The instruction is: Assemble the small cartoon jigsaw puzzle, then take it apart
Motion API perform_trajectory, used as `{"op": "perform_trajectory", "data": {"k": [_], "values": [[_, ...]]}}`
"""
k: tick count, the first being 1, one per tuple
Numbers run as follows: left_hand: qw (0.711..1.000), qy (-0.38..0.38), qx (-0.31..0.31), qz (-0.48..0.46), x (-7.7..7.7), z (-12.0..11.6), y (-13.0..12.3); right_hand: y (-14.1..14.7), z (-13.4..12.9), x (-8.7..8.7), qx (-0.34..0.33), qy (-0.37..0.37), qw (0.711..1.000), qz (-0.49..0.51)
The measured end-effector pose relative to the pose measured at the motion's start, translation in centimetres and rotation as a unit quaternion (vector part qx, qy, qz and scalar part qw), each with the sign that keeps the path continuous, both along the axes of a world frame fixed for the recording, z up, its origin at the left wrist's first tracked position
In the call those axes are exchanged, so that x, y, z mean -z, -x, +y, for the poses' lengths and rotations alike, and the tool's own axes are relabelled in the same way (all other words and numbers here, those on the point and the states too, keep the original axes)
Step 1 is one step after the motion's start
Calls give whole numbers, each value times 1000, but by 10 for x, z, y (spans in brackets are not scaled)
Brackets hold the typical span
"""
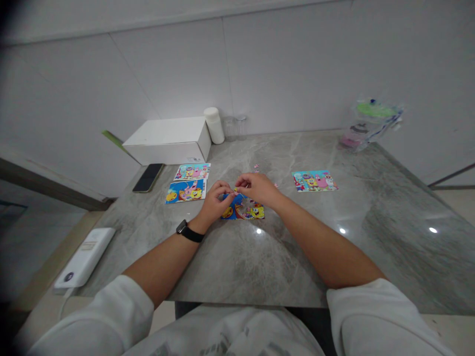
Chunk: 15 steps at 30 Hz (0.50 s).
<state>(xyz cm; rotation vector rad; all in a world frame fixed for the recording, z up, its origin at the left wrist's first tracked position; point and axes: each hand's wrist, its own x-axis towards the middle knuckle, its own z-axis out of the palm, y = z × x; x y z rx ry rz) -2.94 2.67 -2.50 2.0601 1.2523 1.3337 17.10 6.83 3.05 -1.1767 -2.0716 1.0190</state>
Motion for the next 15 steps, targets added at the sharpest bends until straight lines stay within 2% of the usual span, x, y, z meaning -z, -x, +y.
{"op": "perform_trajectory", "data": {"k": [7,15], "values": [[999,8,5,34,-1,-2,1,-3,-1,-8,-41,-31,996,-68],[996,6,47,79,1,-3,4,-9,2,-6,-68,25,989,-129]]}}
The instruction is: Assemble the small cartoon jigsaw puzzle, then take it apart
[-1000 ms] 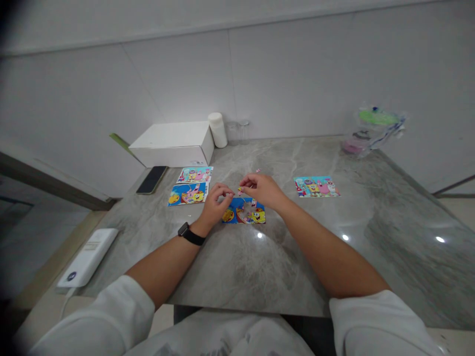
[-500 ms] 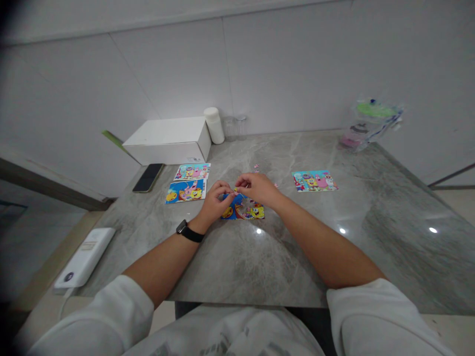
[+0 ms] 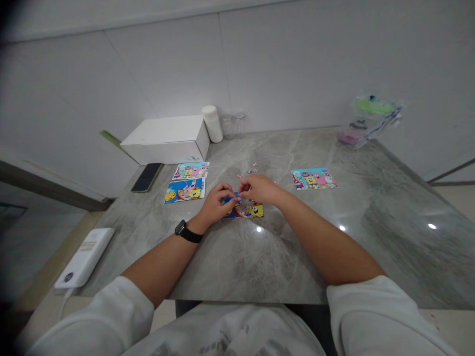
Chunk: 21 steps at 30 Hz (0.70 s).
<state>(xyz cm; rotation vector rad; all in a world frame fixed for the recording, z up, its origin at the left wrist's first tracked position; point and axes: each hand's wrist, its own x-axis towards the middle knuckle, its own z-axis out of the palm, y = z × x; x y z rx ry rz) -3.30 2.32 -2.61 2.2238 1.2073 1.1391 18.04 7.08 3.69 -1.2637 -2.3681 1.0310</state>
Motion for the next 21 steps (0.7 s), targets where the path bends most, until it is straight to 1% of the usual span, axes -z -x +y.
{"op": "perform_trajectory", "data": {"k": [4,10,12,16,21], "values": [[999,-1,21,39,-2,-3,-1,-4,2,2,-29,8,999,-23],[996,-5,19,82,-7,-9,-1,-8,5,5,-60,24,997,-37],[996,-7,-5,84,-8,-9,-1,-8,4,5,-63,32,996,-47],[994,-1,-73,79,-7,-7,0,-3,0,7,-53,38,995,-77],[991,1,-99,90,-10,-7,2,5,-4,13,-56,26,992,-106]]}}
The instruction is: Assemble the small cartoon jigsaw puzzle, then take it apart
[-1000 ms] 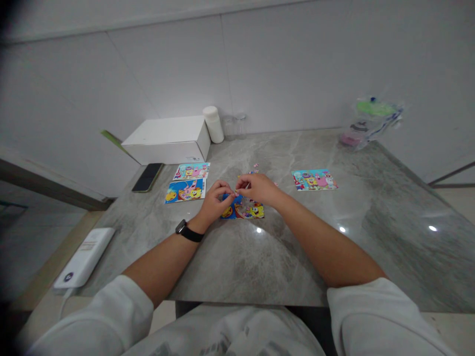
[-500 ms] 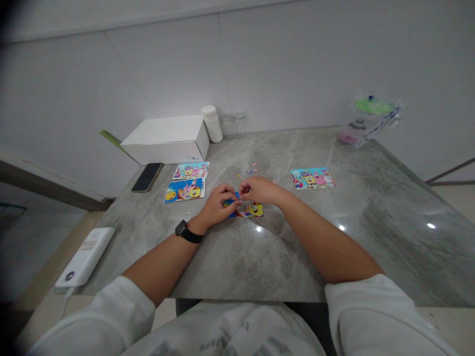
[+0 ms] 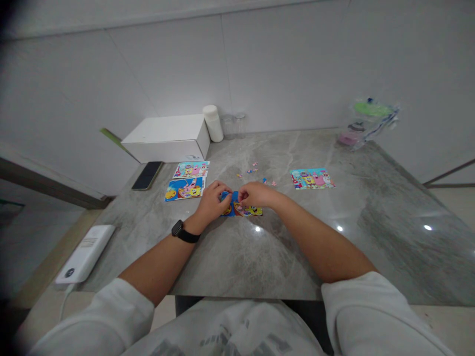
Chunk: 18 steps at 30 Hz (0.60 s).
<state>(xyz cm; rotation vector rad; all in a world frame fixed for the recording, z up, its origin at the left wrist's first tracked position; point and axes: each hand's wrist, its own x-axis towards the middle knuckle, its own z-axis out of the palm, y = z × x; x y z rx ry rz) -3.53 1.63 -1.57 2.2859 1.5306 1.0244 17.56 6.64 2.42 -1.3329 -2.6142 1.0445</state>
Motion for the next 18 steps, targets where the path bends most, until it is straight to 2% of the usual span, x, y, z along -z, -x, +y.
{"op": "perform_trajectory", "data": {"k": [8,18], "values": [[1000,9,-1,26,-8,-7,-1,7,-2,6,-2,-13,999,-34],[999,-3,-1,49,-4,-7,0,12,-2,15,1,-36,999,-41]]}}
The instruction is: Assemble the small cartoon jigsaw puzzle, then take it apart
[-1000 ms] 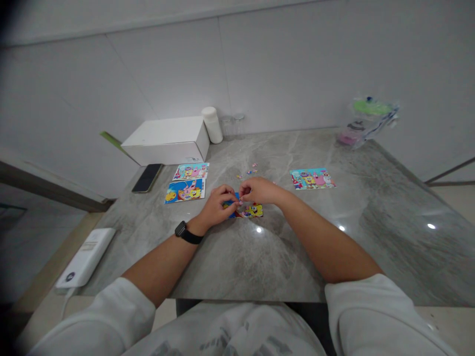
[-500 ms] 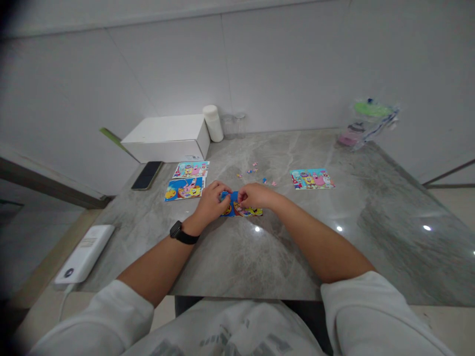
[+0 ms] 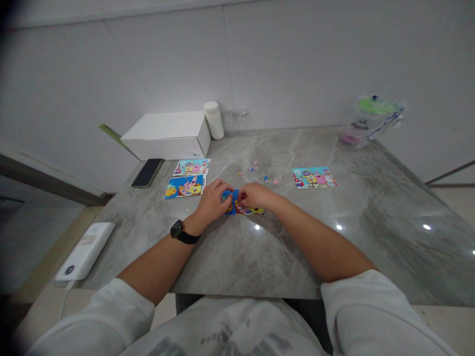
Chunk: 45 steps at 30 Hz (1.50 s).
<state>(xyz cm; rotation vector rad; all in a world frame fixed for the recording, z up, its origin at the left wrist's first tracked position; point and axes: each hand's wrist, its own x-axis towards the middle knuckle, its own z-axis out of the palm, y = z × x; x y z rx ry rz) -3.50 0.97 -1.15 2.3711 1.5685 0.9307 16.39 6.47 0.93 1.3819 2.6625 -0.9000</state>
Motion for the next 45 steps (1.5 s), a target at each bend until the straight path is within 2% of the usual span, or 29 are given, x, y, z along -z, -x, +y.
{"op": "perform_trajectory", "data": {"k": [14,20,26,31,34,38,45], "values": [[1000,1,13,0,0,0,1,1,0,2,7,-5,1000,15],[1000,-4,13,3,-1,-1,1,-5,4,0,1,27,998,48],[999,14,22,-20,-1,0,-1,-20,17,-3,34,109,985,131],[998,34,44,-12,1,1,0,-22,22,4,50,112,984,131],[997,35,68,21,2,-2,0,-21,23,2,60,87,988,109],[993,42,82,70,3,-6,-2,-24,23,-10,80,22,994,67],[990,76,67,95,0,-9,-7,-44,30,-27,91,-78,992,-43]]}}
